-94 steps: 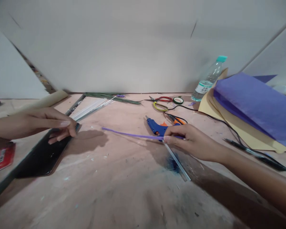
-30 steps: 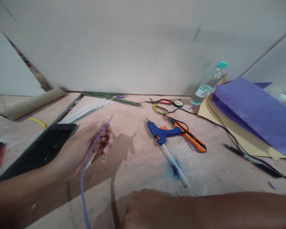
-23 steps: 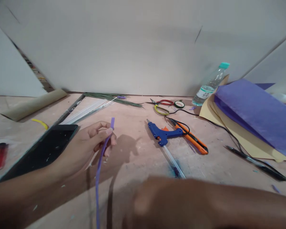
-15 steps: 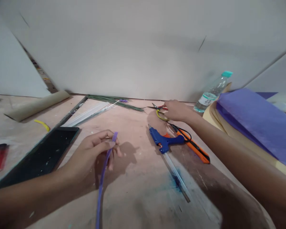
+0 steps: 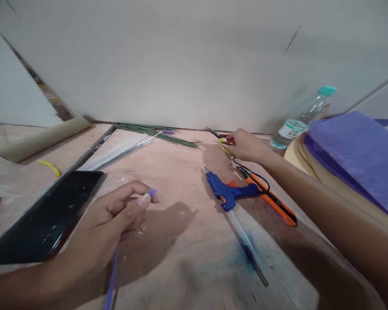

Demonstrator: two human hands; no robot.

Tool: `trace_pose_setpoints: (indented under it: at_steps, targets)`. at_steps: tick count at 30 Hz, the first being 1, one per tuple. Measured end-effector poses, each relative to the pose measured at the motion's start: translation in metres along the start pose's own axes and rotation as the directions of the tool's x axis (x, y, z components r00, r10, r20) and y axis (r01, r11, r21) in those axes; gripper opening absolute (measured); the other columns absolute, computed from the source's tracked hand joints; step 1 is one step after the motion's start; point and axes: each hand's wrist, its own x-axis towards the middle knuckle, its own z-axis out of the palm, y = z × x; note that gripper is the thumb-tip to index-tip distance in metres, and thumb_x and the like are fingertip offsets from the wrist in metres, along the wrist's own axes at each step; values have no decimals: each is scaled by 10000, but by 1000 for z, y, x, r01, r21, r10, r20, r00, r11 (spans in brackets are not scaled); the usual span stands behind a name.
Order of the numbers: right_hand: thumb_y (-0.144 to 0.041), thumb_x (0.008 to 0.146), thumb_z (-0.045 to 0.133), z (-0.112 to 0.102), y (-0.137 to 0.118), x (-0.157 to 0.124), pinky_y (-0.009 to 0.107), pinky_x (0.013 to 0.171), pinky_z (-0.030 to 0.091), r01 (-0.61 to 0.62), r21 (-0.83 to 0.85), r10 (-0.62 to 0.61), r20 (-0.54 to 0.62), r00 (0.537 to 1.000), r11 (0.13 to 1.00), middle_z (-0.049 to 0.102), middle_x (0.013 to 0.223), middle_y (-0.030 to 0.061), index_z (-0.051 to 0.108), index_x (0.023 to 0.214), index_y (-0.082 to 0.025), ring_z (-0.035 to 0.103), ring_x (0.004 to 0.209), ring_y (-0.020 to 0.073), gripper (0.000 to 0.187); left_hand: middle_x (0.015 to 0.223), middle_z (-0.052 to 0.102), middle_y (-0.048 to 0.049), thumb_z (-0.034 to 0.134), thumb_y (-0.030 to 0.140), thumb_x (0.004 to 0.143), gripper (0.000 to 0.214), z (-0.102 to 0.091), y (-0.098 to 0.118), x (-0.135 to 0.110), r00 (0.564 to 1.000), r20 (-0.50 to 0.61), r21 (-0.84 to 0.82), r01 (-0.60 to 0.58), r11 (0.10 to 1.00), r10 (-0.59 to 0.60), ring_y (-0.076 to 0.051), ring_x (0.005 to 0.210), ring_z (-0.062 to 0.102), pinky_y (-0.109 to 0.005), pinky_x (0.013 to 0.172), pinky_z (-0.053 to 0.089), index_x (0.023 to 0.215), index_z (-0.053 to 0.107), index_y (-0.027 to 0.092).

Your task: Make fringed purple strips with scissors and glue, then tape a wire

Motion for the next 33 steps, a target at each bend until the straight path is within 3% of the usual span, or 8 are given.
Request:
trace_pose_setpoints:
  at_steps: [4,7,9,11,14,19,24,33]
  targets:
    - [-319,1012,618,-12,-18,-43,344,738,470,110,125,-83,-204,975,986,690,976,88,597,964,-194,641,869,243,135,569,431,82,671,418,1028,236,0,2,-4,993,-74,63,-90,994,94,-83,476,321,-194,419,238,898,698,223]
    - [-422,945,661,-17,-50,-99,323,647,411,268,218,-215,-240,947,938,639,901,42,529,944,-243,567,766,215,223,581,529,60,668,380,1036,214,1,2,-7,981,-119,101,-144,984,156,-90,477,443,-177,420,325,883,686,231]
    - [-407,943,668,-17,-72,-134,319,598,384,473,351,-391,-281,877,808,604,849,29,523,928,-253,516,710,202,212,618,606,44,654,385,1055,208,3,0,-10,980,-130,79,-144,986,154,-98,476,510,-162,407,376,911,682,238]
    - [-397,929,704,-11,-89,-159,312,602,400,628,395,-503,-380,776,671,594,859,20,549,983,-245,510,716,195,223,657,657,34,648,407,1072,213,5,-2,-14,983,-121,23,-138,990,140,-95,460,528,-149,394,412,940,684,244]
    - [-347,888,748,1,-100,-173,312,624,393,710,372,-573,-421,703,598,604,875,14,569,980,-217,529,738,181,240,680,701,31,658,391,1083,177,8,-5,-21,985,-94,-55,-149,987,143,-83,460,549,-122,412,454,975,709,260]
    - [-312,834,783,14,-102,-175,314,623,369,678,356,-545,-411,731,643,620,861,5,600,921,-200,548,739,167,232,756,738,46,674,303,1082,127,7,-9,-31,981,19,-82,-190,978,193,-64,517,570,-99,475,473,982,752,311]
    - [-349,884,761,14,-102,-179,308,606,358,707,350,-571,-421,705,614,599,824,-19,573,895,-205,511,690,145,237,774,731,37,622,350,1113,183,2,-15,-31,980,108,-84,-157,984,166,-90,546,570,-154,488,467,968,727,308]
    - [-434,938,789,20,-100,-183,314,576,361,723,335,-593,-418,689,604,600,822,-11,521,876,-217,522,666,148,351,858,750,28,624,350,1116,138,0,-15,-30,941,188,-108,-264,958,281,-120,739,703,-171,534,500,1031,730,328]
